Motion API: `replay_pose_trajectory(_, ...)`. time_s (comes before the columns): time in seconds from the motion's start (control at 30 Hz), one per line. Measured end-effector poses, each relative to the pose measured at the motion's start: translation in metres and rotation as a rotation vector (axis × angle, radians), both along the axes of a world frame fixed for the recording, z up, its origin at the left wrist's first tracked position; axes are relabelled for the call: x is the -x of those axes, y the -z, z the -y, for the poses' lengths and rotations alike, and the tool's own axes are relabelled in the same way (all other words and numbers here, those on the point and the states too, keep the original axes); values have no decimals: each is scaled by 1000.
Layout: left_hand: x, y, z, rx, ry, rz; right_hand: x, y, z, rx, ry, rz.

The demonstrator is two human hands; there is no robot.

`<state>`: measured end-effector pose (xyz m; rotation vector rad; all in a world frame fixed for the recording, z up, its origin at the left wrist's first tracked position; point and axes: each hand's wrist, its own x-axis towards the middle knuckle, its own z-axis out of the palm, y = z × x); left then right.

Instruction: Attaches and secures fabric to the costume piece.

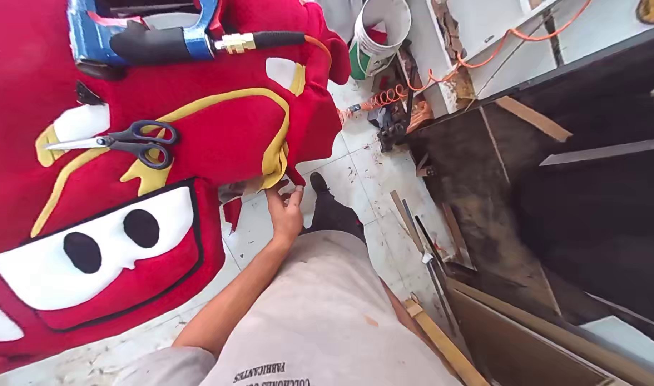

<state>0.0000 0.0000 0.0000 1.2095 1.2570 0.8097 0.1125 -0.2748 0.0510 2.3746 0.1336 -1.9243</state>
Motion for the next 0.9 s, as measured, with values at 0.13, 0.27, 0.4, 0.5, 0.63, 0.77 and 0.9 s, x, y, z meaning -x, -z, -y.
replay_pose_trajectory(0.13,-4,3,3,-21,-77,-10,-45,50,97,-84,-385,170)
replay_pose_trajectory(0.27,-21,-13,5,-110,24,12,-85,-12,105,-540,-295,391)
replay_pose_trajectory(0.4,-54,-33,-3,-421,38,-115,-102,-31,37,-1130,304,454)
replay_pose_trajectory(0.5,-74,-53,-19,-560,84,-331,-84,-45,-40,-1158,964,306)
replay_pose_trajectory(0.63,-99,-67,-49,-502,397,-636,-41,-52,-71,-1144,907,-224)
replay_pose_trajectory(0.77,-107,-38,-55,-602,412,-742,-61,-74,-100,-1045,155,-202)
replay_pose_trajectory(0.9,-100,-1,-41,-769,255,-622,-103,-96,-205,-1003,-606,150)
